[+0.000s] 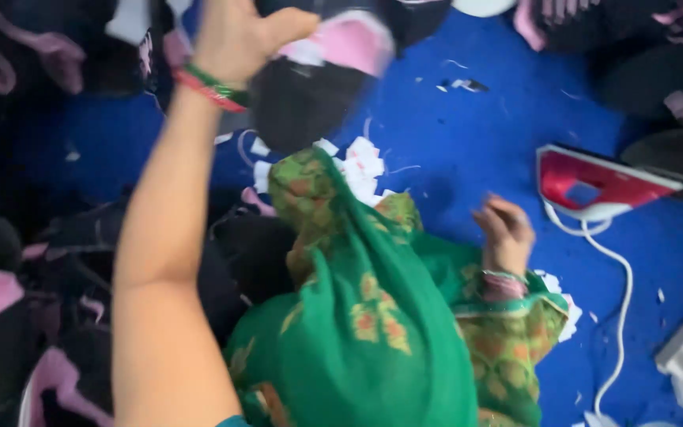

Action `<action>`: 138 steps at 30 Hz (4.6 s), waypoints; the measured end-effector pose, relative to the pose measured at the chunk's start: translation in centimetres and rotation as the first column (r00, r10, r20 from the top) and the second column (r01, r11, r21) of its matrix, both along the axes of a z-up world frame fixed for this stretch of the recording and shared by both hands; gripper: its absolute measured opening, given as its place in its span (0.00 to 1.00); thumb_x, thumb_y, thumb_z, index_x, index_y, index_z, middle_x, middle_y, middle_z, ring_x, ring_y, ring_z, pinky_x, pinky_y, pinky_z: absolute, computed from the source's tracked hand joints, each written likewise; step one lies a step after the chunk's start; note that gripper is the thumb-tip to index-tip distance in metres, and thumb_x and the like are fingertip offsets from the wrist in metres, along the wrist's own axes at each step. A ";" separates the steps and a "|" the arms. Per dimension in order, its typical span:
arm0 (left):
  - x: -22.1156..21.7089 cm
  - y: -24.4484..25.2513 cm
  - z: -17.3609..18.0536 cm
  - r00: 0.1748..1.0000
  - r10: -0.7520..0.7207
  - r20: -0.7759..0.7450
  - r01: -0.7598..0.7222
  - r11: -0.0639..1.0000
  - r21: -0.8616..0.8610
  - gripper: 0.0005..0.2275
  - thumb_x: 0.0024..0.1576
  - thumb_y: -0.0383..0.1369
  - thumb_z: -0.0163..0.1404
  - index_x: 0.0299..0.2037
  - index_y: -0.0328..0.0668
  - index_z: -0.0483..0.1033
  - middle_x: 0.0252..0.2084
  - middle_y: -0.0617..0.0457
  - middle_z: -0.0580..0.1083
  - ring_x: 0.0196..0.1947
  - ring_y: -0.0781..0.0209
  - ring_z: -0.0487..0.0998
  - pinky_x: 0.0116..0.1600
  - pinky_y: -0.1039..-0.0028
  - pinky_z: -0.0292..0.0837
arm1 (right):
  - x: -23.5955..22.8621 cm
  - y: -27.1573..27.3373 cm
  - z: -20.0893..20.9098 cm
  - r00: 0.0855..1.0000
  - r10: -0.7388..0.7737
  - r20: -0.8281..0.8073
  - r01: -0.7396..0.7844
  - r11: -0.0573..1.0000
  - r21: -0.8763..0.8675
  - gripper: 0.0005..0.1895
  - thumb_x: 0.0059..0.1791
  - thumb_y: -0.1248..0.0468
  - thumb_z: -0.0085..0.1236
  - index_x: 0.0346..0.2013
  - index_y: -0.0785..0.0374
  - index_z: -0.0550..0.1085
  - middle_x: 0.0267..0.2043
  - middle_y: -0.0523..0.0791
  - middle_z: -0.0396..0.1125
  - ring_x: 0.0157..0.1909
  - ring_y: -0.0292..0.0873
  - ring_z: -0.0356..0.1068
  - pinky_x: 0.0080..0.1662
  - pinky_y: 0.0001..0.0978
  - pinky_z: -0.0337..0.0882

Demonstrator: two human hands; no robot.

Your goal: The person irons the pink inner lining of black fabric pieces using a red electric iron. They repeatedly pick up the pieces, smooth the lining with their hands, apply the iron, and then place the finished items aside on the blue floor.

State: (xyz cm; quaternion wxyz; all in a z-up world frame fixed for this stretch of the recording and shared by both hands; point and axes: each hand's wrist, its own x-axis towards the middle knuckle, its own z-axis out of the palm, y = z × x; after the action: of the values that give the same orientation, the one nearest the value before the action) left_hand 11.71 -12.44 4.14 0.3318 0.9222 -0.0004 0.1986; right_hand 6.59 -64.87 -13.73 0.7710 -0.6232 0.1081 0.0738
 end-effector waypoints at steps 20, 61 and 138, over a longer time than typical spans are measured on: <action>5.2 -20.2 -18.5 0.962 -0.257 -0.094 0.145 0.768 -0.624 0.11 0.61 0.21 0.53 0.52 0.40 0.81 0.48 0.51 0.84 0.45 0.66 0.86 0.50 0.77 0.81 | 4.0 6.6 -5.1 0.984 -0.011 0.177 0.016 1.000 -0.024 0.53 0.39 0.86 0.62 0.75 0.62 0.54 0.73 0.49 0.56 0.72 0.47 0.61 0.72 0.40 0.64; 0.8 2.9 -10.0 0.835 0.419 -0.356 -0.144 0.792 0.593 0.49 0.33 0.45 0.69 0.71 0.49 0.64 0.68 0.39 0.65 0.71 0.38 0.57 0.69 0.41 0.49 | 18.0 1.1 22.4 0.747 0.471 0.470 -0.052 0.745 -0.664 0.22 0.40 0.75 0.54 0.48 0.63 0.77 0.56 0.45 0.70 0.47 0.42 0.66 0.51 0.33 0.67; -5.4 2.4 -17.3 0.618 0.246 -0.747 -0.257 0.961 0.104 0.11 0.41 0.36 0.70 0.31 0.46 0.84 0.35 0.49 0.81 0.37 0.52 0.83 0.46 0.64 0.77 | 7.1 10.2 -3.1 0.822 0.568 -0.033 -0.038 -0.003 -0.999 0.53 0.40 0.47 0.73 0.75 0.54 0.60 0.79 0.50 0.47 0.73 0.64 0.51 0.64 0.60 0.61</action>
State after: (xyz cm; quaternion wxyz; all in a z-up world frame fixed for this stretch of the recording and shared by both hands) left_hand 6.36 -10.06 -13.16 0.2769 0.9095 0.2674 -0.1572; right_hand 13.69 -54.67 -16.83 0.1088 -0.9793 -0.1687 0.0266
